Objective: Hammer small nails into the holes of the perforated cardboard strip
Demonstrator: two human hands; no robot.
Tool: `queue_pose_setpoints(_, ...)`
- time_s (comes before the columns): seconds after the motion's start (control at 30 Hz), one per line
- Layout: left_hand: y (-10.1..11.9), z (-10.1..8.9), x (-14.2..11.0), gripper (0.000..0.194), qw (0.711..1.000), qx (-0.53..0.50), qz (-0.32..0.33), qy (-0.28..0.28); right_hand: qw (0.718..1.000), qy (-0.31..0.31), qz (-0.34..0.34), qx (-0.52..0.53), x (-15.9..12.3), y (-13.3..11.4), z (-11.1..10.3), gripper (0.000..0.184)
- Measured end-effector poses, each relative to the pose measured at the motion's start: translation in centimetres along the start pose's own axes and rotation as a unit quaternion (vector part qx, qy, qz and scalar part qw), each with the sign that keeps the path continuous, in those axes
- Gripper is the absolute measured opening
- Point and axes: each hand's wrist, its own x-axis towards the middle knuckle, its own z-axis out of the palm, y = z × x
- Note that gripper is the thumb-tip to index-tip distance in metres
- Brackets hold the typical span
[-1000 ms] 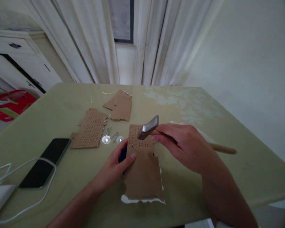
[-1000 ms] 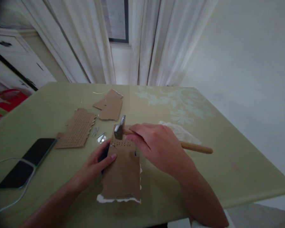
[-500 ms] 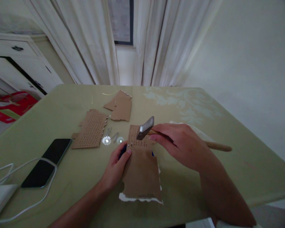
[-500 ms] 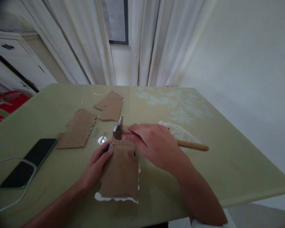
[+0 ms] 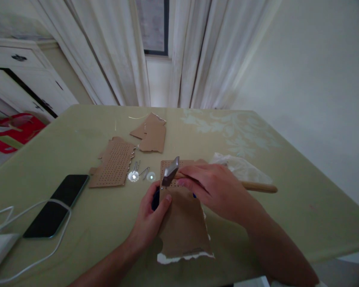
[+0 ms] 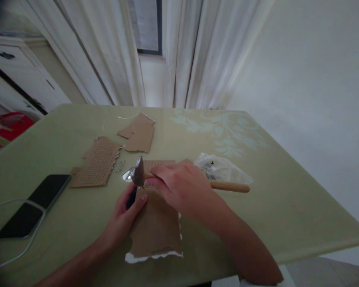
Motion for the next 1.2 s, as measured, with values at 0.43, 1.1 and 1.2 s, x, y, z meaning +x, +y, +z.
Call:
queue_pose_setpoints(0.43,-0.3,0.0,0.1,0.043,1.000,0.007,0.010,0.002,0.997,-0.072,-0.014,-0.036,0.9,0.2,0.9,0.029)
queue_pose_setpoints(1.1,0.1,-5.1,5.3,0.056,0.978,0.149,0.089,0.114,0.998,0.058,0.013,0.018,-0.4,2.2,-1.4,0.026)
queue_pose_setpoints(1.2,-0.6,-6.7,7.0,0.049,0.888,0.400,0.181,0.134,0.998,0.057,0.008,0.012,-0.3,2.4,-1.4,0.027)
